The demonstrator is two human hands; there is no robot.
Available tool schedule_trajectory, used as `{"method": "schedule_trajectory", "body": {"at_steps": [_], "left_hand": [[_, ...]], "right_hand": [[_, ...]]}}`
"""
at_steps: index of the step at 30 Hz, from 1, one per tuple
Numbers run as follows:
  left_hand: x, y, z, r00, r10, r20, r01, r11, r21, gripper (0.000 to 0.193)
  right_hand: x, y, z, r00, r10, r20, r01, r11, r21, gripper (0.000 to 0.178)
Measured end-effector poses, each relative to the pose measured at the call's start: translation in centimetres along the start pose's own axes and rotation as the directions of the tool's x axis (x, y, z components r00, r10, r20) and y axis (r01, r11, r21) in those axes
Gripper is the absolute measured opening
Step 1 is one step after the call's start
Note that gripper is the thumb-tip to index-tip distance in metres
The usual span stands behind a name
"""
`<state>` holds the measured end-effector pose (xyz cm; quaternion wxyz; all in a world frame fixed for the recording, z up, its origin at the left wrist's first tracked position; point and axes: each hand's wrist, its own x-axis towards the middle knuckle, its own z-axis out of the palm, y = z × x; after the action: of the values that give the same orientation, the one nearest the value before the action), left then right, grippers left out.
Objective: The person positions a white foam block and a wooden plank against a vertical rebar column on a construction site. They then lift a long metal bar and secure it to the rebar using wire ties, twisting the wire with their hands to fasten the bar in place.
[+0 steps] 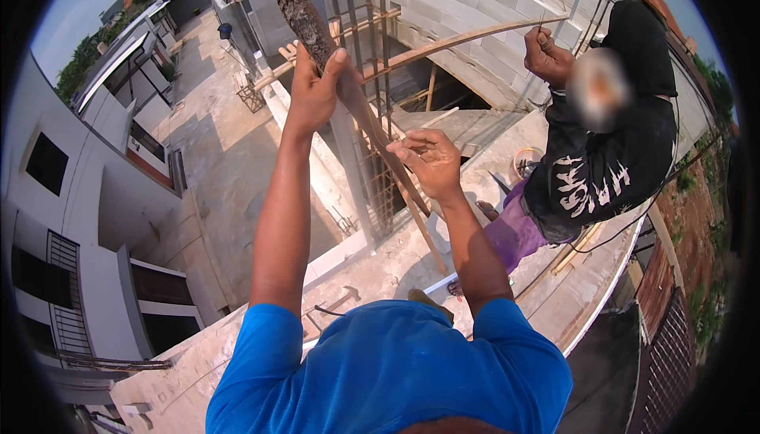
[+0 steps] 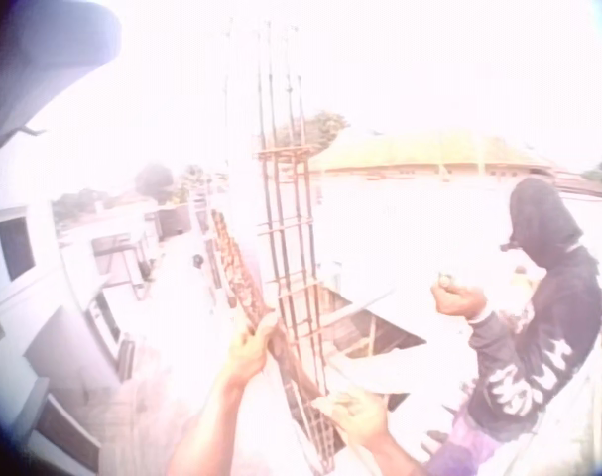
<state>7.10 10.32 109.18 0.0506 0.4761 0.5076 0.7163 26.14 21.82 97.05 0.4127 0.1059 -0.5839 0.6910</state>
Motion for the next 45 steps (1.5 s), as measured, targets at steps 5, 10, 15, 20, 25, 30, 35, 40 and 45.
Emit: {"method": "schedule_trajectory", "body": {"at_steps": [5,10,15,20,25,30,35,40,45], "left_hand": [[-0.1,0.1,0.4,1.000,-0.023,-0.015,0.023,1.000,-0.006,0.035],[-0.3,0.2,0.4,1.000,-0.013,-0.025,0.013,1.000,0.007,0.036],[-1.0,0.5,0.3,0.999,-0.032,-0.024,0.032,0.999,-0.017,0.037],[-1.6,0.6,0.5,0.999,-0.034,-0.038,0.032,0.998,-0.057,0.043],[-1.6,-0.1,0.2,0.999,-0.004,-0.044,0.001,0.998,-0.056,0.038],[-0.1,-0.2,-0.2,1.000,-0.020,-0.023,0.019,0.999,-0.046,0.035],[2.2,0.1,-0.1,0.998,-0.069,-0.003,0.069,0.995,-0.077,0.041],[5.5,-1.1,-1.3,0.996,-0.071,0.054,0.073,0.997,-0.031,0.042],[6.7,-2.0,-1.5,0.997,-0.064,0.046,0.066,0.997,-0.049,0.042]], "right_hand": [[0.1,0.9,0.6,0.997,0.055,0.055,-0.056,0.998,0.017,0.015],[0.8,-0.4,1.5,0.996,-0.017,0.089,0.026,0.995,-0.093,0.012],[2.4,-2.0,3.2,0.894,-0.447,-0.024,0.429,0.871,-0.239,0.011],[2.6,-4.8,4.5,0.881,-0.434,-0.189,0.450,0.892,0.043,0.015],[0.9,-7.1,3.7,0.880,-0.271,-0.389,0.349,0.926,0.144,0.012],[-1.9,-10.4,2.6,0.909,-0.138,-0.394,0.241,0.944,0.225,0.016],[3.3,-14.3,2.5,0.865,-0.316,-0.389,0.402,0.901,0.164,0.012],[5.4,-15.0,2.3,0.913,-0.207,-0.352,0.298,0.927,0.228,0.012],[3.2,-15.1,-0.5,0.893,0.226,-0.390,-0.240,0.971,0.012,0.019]]}}
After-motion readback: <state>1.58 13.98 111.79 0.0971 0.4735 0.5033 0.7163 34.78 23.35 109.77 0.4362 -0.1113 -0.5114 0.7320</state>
